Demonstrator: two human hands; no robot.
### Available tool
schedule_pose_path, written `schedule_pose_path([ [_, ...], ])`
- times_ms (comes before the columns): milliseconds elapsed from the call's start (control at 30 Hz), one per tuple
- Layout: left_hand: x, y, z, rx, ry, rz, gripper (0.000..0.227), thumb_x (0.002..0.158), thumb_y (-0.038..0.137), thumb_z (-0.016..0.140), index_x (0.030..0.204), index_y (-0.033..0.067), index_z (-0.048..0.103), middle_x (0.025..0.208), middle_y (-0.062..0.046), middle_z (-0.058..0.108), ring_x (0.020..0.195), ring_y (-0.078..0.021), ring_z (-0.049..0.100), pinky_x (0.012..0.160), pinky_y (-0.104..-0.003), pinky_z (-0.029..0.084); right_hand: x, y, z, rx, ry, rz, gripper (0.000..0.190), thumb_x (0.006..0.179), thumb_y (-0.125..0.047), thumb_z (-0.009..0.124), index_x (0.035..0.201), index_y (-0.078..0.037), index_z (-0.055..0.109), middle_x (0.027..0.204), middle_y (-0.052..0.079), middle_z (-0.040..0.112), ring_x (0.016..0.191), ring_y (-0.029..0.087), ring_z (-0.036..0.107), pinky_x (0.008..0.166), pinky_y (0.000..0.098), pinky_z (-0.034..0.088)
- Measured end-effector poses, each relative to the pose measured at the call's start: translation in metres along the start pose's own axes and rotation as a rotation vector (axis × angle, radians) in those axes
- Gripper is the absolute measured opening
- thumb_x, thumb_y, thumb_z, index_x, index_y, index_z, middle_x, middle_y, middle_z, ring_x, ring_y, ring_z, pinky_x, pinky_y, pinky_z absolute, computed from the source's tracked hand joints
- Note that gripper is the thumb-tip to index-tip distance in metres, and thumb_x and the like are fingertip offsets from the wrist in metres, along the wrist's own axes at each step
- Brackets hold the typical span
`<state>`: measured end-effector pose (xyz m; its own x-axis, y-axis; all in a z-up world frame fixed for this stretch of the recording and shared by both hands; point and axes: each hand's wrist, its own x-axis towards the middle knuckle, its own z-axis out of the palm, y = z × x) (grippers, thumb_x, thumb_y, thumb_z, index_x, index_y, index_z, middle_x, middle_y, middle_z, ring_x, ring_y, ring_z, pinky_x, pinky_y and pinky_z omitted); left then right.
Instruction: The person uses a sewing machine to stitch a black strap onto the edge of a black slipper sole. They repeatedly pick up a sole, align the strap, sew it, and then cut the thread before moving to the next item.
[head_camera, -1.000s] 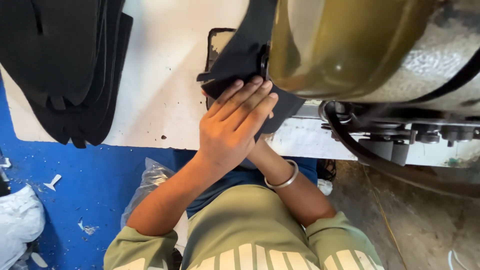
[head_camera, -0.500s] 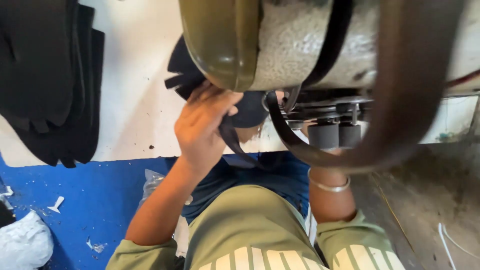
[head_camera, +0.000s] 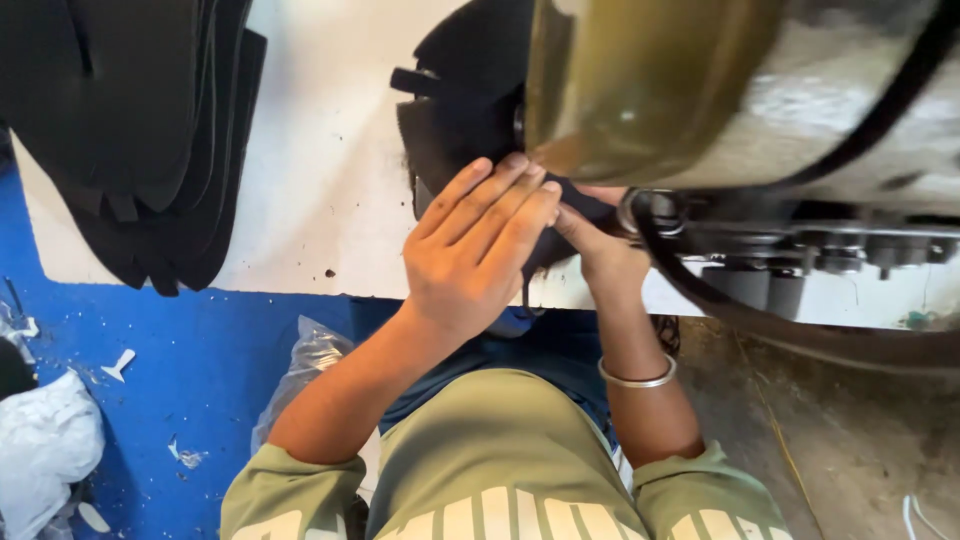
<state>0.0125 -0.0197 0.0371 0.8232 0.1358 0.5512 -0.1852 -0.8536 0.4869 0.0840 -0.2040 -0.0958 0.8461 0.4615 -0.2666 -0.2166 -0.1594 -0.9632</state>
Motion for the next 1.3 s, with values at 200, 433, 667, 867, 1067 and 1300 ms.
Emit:
schedule_pose_path([
  [200, -0.006, 0.005, 0.009, 0.084, 0.039, 0.002, 0.02, 0.103, 0.006, 0.065, 0.121, -0.0004, 0.072, 0.121, -0.014, 0.073, 0.124, -0.0269, 0.068, 0.114, -0.041, 0.048, -0.011, 0.022, 0.04, 0.222, 0.29, -0.479, 0.036, 0.095, 0.011, 0.076, 0.13, 0.001, 0.07, 0.126, 0.009, 0.069, 0.113, 0.018, 0.066, 0.104, 0.03, 0.052],
  [433, -0.01, -0.006, 0.011, -0.017, 0.019, -0.048, 0.026, 0.099, 0.001, 0.063, 0.123, 0.0027, 0.072, 0.124, -0.012, 0.074, 0.129, -0.0253, 0.067, 0.117, -0.043, 0.048, -0.025, 0.015, 0.045, 0.193, 0.161, -0.395, 0.037, 0.108, -0.01, 0.064, 0.143, 0.003, 0.061, 0.143, 0.014, 0.066, 0.131, 0.02, 0.063, 0.118, 0.033, 0.047],
  [667, -0.009, -0.018, 0.009, -0.171, -0.001, -0.063, 0.022, 0.098, 0.003, 0.07, 0.12, 0.004, 0.071, 0.125, -0.01, 0.073, 0.129, -0.0252, 0.066, 0.117, -0.043, 0.048, -0.036, 0.002, 0.052, 0.378, -0.024, -0.26, 0.047, 0.114, -0.008, 0.052, 0.157, 0.005, 0.04, 0.159, 0.016, 0.049, 0.147, 0.021, 0.049, 0.126, 0.0347, 0.037],
  [867, -0.008, -0.024, 0.001, -0.248, 0.004, -0.074, 0.022, 0.097, 0.001, 0.072, 0.119, 0.0049, 0.07, 0.126, -0.009, 0.073, 0.13, -0.0242, 0.066, 0.118, -0.044, 0.048, -0.032, -0.005, 0.058, 0.473, -0.082, -0.213, 0.051, 0.111, -0.001, 0.055, 0.159, 0.004, 0.039, 0.153, 0.017, 0.056, 0.139, 0.02, 0.056, 0.121, 0.0337, 0.043],
  [1067, -0.006, -0.021, 0.005, -0.292, -0.006, -0.083, 0.02, 0.097, 0.0, 0.07, 0.116, 0.005, 0.072, 0.124, -0.009, 0.074, 0.129, -0.0254, 0.067, 0.118, -0.045, 0.048, -0.029, -0.016, 0.059, 0.473, 0.003, -0.25, 0.044, 0.11, 0.003, 0.057, 0.152, 0.004, 0.047, 0.149, 0.015, 0.059, 0.137, 0.019, 0.059, 0.121, 0.0339, 0.044],
  [1300, -0.007, -0.023, 0.007, -0.271, 0.018, -0.083, 0.018, 0.097, -0.001, 0.07, 0.114, 0.0042, 0.072, 0.121, -0.009, 0.074, 0.127, -0.0255, 0.068, 0.117, -0.044, 0.049, -0.017, -0.035, 0.074, 0.548, 0.046, -0.315, 0.03, 0.107, 0.002, 0.059, 0.133, -0.005, 0.046, 0.13, 0.008, 0.062, 0.12, 0.011, 0.062, 0.109, 0.0282, 0.05],
])
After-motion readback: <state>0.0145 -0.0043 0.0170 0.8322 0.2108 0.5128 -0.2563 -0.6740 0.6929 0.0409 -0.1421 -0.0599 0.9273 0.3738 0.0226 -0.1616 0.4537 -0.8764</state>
